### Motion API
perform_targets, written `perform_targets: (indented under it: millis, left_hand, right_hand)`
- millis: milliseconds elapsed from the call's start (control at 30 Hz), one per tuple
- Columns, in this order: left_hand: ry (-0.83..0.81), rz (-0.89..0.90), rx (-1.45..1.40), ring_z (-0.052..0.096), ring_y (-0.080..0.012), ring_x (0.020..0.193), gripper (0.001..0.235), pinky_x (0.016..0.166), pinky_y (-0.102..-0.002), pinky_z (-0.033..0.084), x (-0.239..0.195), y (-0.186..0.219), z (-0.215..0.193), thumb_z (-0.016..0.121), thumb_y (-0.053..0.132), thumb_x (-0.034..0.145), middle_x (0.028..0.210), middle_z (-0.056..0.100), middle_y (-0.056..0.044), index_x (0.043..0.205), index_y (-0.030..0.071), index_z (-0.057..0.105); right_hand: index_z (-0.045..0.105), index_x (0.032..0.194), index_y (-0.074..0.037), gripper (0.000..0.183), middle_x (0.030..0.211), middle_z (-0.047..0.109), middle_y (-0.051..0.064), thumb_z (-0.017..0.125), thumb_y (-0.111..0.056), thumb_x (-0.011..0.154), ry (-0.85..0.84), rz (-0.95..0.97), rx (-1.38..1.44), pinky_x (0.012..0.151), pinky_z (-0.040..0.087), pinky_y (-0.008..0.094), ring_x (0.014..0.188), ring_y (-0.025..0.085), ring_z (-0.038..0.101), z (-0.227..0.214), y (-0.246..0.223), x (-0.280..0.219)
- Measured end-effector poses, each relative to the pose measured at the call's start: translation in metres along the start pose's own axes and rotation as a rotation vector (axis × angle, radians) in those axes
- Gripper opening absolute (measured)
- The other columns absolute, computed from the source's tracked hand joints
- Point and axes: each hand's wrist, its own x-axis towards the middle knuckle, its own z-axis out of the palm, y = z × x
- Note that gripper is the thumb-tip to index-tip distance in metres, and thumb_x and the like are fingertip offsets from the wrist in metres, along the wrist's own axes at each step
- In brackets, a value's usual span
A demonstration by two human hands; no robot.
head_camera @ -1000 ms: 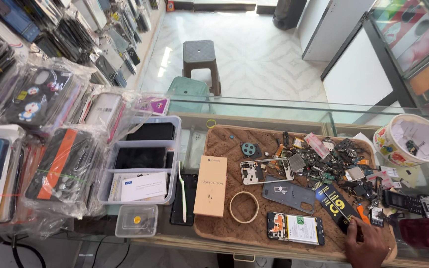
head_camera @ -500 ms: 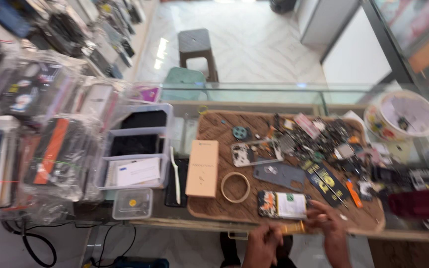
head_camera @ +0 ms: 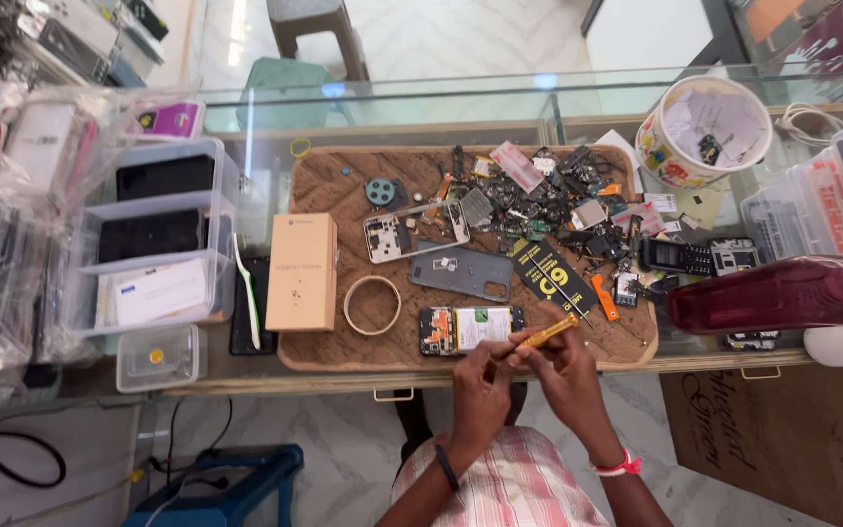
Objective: The person handles a roll of adhesive tape, then picks up a disassembled smartphone and applies tape to its internal components. They briefly operate the phone's screen, then continue adjusting internal parts and placing the back cover on the workbench.
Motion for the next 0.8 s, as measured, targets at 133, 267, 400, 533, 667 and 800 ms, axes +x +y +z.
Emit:
perform_targets:
  millis: [133, 267, 400, 533, 667, 800]
  left_hand:
    - [0.115, 0.371, 0.396, 0.065, -0.0308, 0.11, 0.017, 0.094, -0.044, 0.053, 0.012, -0.009, -0.005, 0.068, 0.016, 0.1, 0.113, 0.067, -0.011, 0.113, 0.005, 0.069]
    - [0.059, 0.492, 0.602, 0.056, -0.0331, 0.126, 0.028, 0.113, -0.051, 0.041, 0.024, -0.02, -0.006, 0.068, 0.016, 0.097, 0.123, 0.065, -0.01, 0.124, 0.007, 0.068]
    - [-0.039, 0.535, 0.706, 0.053, -0.0331, 0.131, 0.034, 0.122, -0.057, 0.03, 0.028, -0.027, 0.001, 0.067, 0.021, 0.098, 0.129, 0.063, -0.012, 0.131, 0.011, 0.069]
    - [-0.069, 0.544, 0.776, 0.053, -0.0322, 0.129, 0.035, 0.122, -0.059, 0.03, 0.028, -0.032, 0.002, 0.066, 0.024, 0.099, 0.128, 0.062, -0.012, 0.132, 0.012, 0.07]
    - [-0.071, 0.554, 0.786, 0.053, -0.0322, 0.13, 0.033, 0.122, -0.059, 0.03, 0.029, -0.034, 0.003, 0.066, 0.025, 0.1, 0.129, 0.062, -0.012, 0.131, 0.012, 0.071]
    - [-0.071, 0.545, 0.8, 0.053, -0.032, 0.13, 0.032, 0.122, -0.059, 0.03, 0.028, -0.034, 0.003, 0.066, 0.025, 0.1, 0.13, 0.062, -0.012, 0.129, 0.011, 0.071]
  right_hand:
    - [0.0, 0.161, -0.016, 0.091, 0.105, 0.072, 0.019, 0.06, 0.005, 0.095, 0.215, -0.111, -0.028, 0.084, 0.064, 0.035, 0.091, 0.022, 0.074, -0.011, -0.005, 0.019]
    - [0.006, 0.158, -0.015, 0.078, 0.113, 0.067, 0.019, 0.058, 0.004, 0.103, 0.272, -0.199, 0.043, 0.091, 0.065, 0.038, 0.097, 0.024, 0.074, -0.02, 0.008, 0.038]
    - [0.013, 0.153, -0.014, 0.069, 0.114, 0.066, 0.019, 0.057, 0.004, 0.104, 0.265, -0.243, -0.038, 0.086, 0.063, 0.038, 0.096, 0.025, 0.073, -0.017, 0.026, 0.049]
    - [0.013, 0.15, -0.014, 0.065, 0.115, 0.063, 0.019, 0.057, 0.004, 0.105, 0.203, -0.333, -0.063, 0.086, 0.066, 0.038, 0.096, 0.025, 0.073, -0.016, 0.036, 0.052]
    - [0.013, 0.148, -0.013, 0.064, 0.118, 0.061, 0.019, 0.056, 0.003, 0.104, 0.156, -0.327, -0.062, 0.083, 0.066, 0.037, 0.097, 0.024, 0.074, -0.018, 0.04, 0.052]
    - [0.014, 0.147, -0.014, 0.063, 0.118, 0.061, 0.019, 0.056, 0.004, 0.104, 0.143, -0.35, -0.099, 0.084, 0.065, 0.037, 0.098, 0.025, 0.073, -0.016, 0.044, 0.05]
